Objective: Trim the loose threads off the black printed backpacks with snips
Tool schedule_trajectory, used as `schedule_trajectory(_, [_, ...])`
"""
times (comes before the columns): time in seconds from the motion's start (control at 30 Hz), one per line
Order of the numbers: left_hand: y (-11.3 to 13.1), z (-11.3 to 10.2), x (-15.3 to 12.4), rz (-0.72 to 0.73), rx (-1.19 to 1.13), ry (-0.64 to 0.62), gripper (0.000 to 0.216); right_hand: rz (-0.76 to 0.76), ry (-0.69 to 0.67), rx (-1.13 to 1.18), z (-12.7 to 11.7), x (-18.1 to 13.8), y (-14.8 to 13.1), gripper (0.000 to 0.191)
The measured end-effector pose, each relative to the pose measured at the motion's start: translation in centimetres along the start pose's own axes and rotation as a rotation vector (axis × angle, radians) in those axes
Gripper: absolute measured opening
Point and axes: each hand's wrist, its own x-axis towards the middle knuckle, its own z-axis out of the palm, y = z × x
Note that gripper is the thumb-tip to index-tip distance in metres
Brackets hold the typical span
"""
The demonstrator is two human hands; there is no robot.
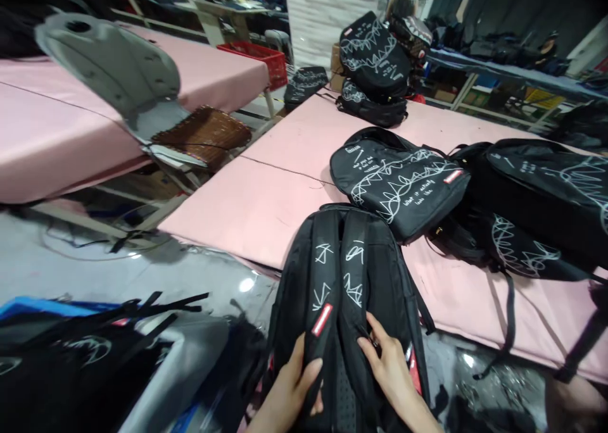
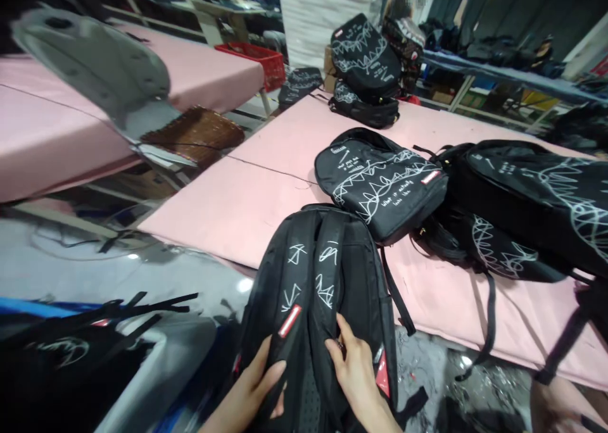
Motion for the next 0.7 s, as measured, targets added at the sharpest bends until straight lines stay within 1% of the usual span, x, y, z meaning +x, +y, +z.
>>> schedule_trajectory(0.03, [0.2, 0.9, -0.1, 0.0, -0.012, -0.036, 0.072, 0.001, 0.005, -0.007, -0.2, 0.1, 0.2, 0.046])
schedule_trajectory(0.1, [0.8, 1.7, 0.1, 0.018, 0.048, -0.029, 0.062, 0.005, -0.001, -0.009, -0.5, 0.3, 0.5, 0.046])
schedule_trajectory(0.17, [1.5, 1.6, 0.2, 0.015, 0.129, 0.02, 0.052, 0.014, -0.014, 0.003, -0.6, 0.4, 0.7, 0.046])
schedule_trajectory(0.23, [2.0, 1.2, 0.0, 0.012, 0.17, 0.04, 0.046, 0.029, -0.017, 0.01, -0.7, 0.4, 0.9, 0.048])
schedule_trajectory(0.3, [2.4, 1.0, -0.3, 0.031, 0.192, 0.032, 0.044, 0.05, -0.003, 0.003, -0.7, 0.4, 1.1, 0.05])
schedule_trajectory(0.37, [2.5, 1.1, -0.7, 0.057, 0.284, 0.045, 0.045, 0.067, 0.002, -0.021, -0.7, 0.6, 1.1, 0.051])
schedule_trajectory(0.4, [2.4, 1.1, -0.9, 0.084, 0.376, 0.072, 0.046, 0.072, -0.002, -0.034, -0.7, 0.7, 1.2, 0.052])
schedule_trajectory(0.47, [2.3, 1.0, -1.1, 0.173, 0.612, 0.182, 0.049, 0.085, -0.012, -0.072, -0.9, 1.0, 1.2, 0.053])
schedule_trajectory(0.53, [2.1, 0.2, -1.2, 0.311, 0.811, 0.311, 0.046, 0.099, -0.004, -0.111, -1.5, 1.3, 1.4, 0.054])
schedule_trajectory(0.57, [2.0, -0.5, -1.0, 0.379, 0.853, 0.369, 0.041, 0.099, 0.011, -0.127, -2.1, 1.4, 1.6, 0.053])
schedule_trajectory(0.63, [1.9, -2.5, -0.2, 0.469, 0.805, 0.485, 0.034, 0.107, 0.063, -0.151, -3.8, 1.3, 2.0, 0.049])
schedule_trajectory(0.67, [1.8, -3.6, 0.4, 0.472, 0.717, 0.534, 0.035, 0.135, 0.106, -0.168, -4.9, 1.0, 2.2, 0.047])
schedule_trajectory(0.7, [1.7, -4.7, 1.1, 0.442, 0.591, 0.556, 0.04, 0.165, 0.141, -0.188, -6.0, 0.7, 2.4, 0.046])
